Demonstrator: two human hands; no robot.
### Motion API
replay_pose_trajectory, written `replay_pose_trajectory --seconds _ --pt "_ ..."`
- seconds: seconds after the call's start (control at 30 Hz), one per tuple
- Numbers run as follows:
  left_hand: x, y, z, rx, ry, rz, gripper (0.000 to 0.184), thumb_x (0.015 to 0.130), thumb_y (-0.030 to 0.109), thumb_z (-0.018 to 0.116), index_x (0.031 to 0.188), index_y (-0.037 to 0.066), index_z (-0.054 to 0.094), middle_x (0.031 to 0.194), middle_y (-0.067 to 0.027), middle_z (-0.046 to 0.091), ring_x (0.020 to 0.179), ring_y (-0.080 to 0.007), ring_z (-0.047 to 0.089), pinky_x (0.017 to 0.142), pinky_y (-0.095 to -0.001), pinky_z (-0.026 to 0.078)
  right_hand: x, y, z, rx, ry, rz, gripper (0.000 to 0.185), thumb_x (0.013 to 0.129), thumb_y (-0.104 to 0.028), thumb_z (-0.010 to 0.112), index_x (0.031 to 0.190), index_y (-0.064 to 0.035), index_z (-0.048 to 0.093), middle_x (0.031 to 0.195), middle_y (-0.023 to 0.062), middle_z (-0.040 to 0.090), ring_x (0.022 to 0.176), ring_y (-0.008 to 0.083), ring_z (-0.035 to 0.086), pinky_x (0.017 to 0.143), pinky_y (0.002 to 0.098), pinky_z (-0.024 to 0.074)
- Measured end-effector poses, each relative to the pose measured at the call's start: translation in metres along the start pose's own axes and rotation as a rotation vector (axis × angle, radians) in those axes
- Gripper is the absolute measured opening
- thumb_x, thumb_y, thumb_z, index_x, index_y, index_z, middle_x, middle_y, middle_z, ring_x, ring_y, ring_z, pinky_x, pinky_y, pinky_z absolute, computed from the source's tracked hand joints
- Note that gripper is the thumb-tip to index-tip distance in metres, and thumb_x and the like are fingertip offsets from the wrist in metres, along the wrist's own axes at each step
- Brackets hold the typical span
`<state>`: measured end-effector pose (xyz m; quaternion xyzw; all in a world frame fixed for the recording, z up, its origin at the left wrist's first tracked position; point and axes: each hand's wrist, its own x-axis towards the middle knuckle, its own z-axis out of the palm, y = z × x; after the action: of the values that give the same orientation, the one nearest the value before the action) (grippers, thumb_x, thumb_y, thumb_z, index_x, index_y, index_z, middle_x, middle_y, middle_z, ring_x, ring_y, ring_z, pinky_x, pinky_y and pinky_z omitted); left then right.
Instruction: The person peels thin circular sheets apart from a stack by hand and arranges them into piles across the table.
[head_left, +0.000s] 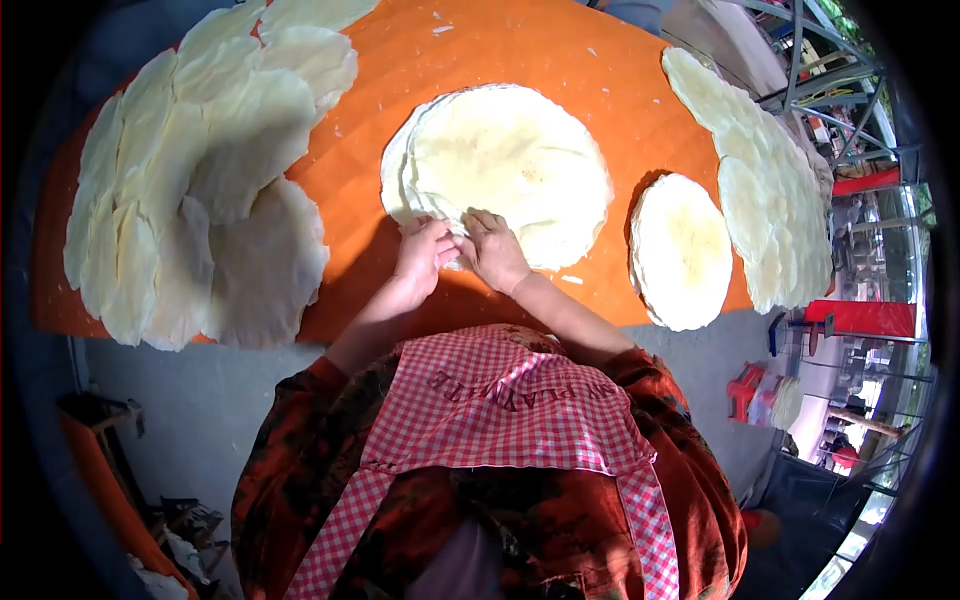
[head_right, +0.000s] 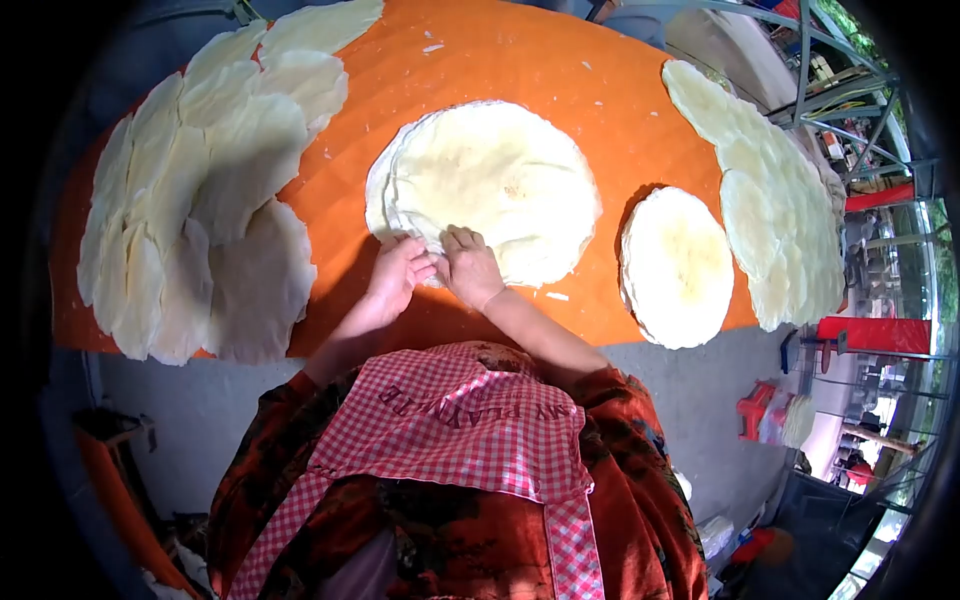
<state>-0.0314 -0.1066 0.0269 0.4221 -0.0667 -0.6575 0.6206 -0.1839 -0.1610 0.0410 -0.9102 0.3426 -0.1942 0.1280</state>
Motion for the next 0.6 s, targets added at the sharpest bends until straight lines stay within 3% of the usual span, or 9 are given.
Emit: replay_pose_trajectory --seconds 0.1,0.2,0.23,0.27,0.33,0.37,0.47,0.5,0.6 --pt "-0.004 -0.004 0.0 -0.065 -0.006 -0.028 0.027 0.092 0.013 0.05 0.116 0.006 0.039 0.104 -0.0112 0.058 0.096 -0.0222 0.061 0.079 -0.0333 0.052 -0.004 -0.009 -0.002 0.039 0.024 0.003 0.056 0.075 -0.013 0.065 0.126 0.0034 0.048 0.123 0.0224 0.054 0.108 0.0388 0.054 0.091 0.0421 0.0475" --pt "-0.014 0.002 0.016 -0.006 0.045 0.015 0.034 0.092 0.014 0.052 0.121 0.006 0.038 0.106 -0.0114 0.058 0.096 -0.0213 0.061 0.083 -0.0332 0.05 -0.002 -0.003 0.002 0.104 0.043 0.14 0.053 0.074 -0.01 0.066 0.123 0.0049 0.051 0.123 0.0233 0.054 0.109 0.0384 0.054 0.092 0.0411 0.0475" --pt "-0.013 -0.002 0.016 0.044 0.005 0.031 0.042 0.091 0.016 0.055 0.127 0.005 0.035 0.112 -0.0124 0.056 0.101 -0.0198 0.058 0.089 -0.0345 0.047 0.001 0.007 0.007 0.063 0.052 0.125 0.05 0.072 -0.009 0.067 0.119 0.0033 0.055 0.12 0.0218 0.057 0.108 0.0375 0.055 0.09 0.0398 0.0487" --pt "-0.002 -0.017 0.004 0.219 -0.006 0.072 0.041 0.092 0.016 0.057 0.127 0.007 0.039 0.121 -0.012 0.055 0.105 -0.0187 0.056 0.089 -0.0318 0.046 0.006 0.022 0.009 0.089 0.035 0.11 0.039 0.075 -0.012 0.067 0.112 0.0019 0.062 0.107 0.0198 0.064 0.096 0.0365 0.061 0.086 0.0389 0.0507" --pt "0.021 -0.04 -0.014 0.508 0.029 0.169 0.045 0.09 0.013 0.06 0.128 0.005 0.038 0.12 -0.0101 0.054 0.103 -0.0154 0.054 0.086 -0.0297 0.045 0.054 0.021 -0.057 0.328 -0.285 0.347 0.029 0.082 -0.016 0.066 0.106 0.0002 0.065 0.093 0.0196 0.067 0.083 0.0363 0.064 0.079 0.0386 0.0521" --pt "0.018 -0.037 -0.01 0.519 0.06 0.169 0.047 0.089 0.011 0.061 0.128 0.001 0.037 0.118 -0.0097 0.054 0.1 -0.0144 0.053 0.084 -0.0285 0.045 0.083 0.047 -0.081 0.11 -0.381 0.425 0.028 0.086 -0.023 0.063 0.099 0.0014 0.067 0.088 0.0176 0.069 0.077 0.0315 0.066 0.073 0.038 0.0518" --pt "0.022 -0.04 -0.014 0.592 0.044 0.164 0.047 0.088 0.01 0.06 0.127 -0.002 0.036 0.119 -0.0108 0.053 0.1 -0.0159 0.053 0.083 -0.028 0.045 0.184 0.181 -0.158 0.191 -0.249 0.378 0.026 0.088 -0.017 0.051 0.101 0.0017 0.065 0.089 0.0147 0.068 0.081 0.0228 0.065 0.073 0.0361 0.0523" --pt "0.021 -0.039 -0.012 0.595 0.033 0.144 0.047 0.088 0.01 0.059 0.127 -0.003 0.036 0.121 -0.0116 0.053 0.1 -0.0163 0.053 0.083 -0.0279 0.045 0.214 0.236 -0.189 0.314 -0.178 0.155 0.022 0.083 -0.018 0.059 0.089 0.0009 0.069 0.079 0.0047 0.068 0.071 0.0139 0.06 0.067 0.036 0.0507" --pt "0.016 -0.03 -0.004 0.58 0.019 0.106 0.047 0.087 0.009 0.058 0.126 -0.004 0.036 0.126 -0.0138 0.051 0.1 -0.0178 0.054 0.082 -0.0281 0.046 0.255 0.195 -0.291 -0.003 -0.097 0.142 0.027 0.078 -0.017 0.064 0.099 0.0007 0.065 0.085 0.0062 0.066 0.077 0.0167 0.061 0.069 0.0356 0.0503"
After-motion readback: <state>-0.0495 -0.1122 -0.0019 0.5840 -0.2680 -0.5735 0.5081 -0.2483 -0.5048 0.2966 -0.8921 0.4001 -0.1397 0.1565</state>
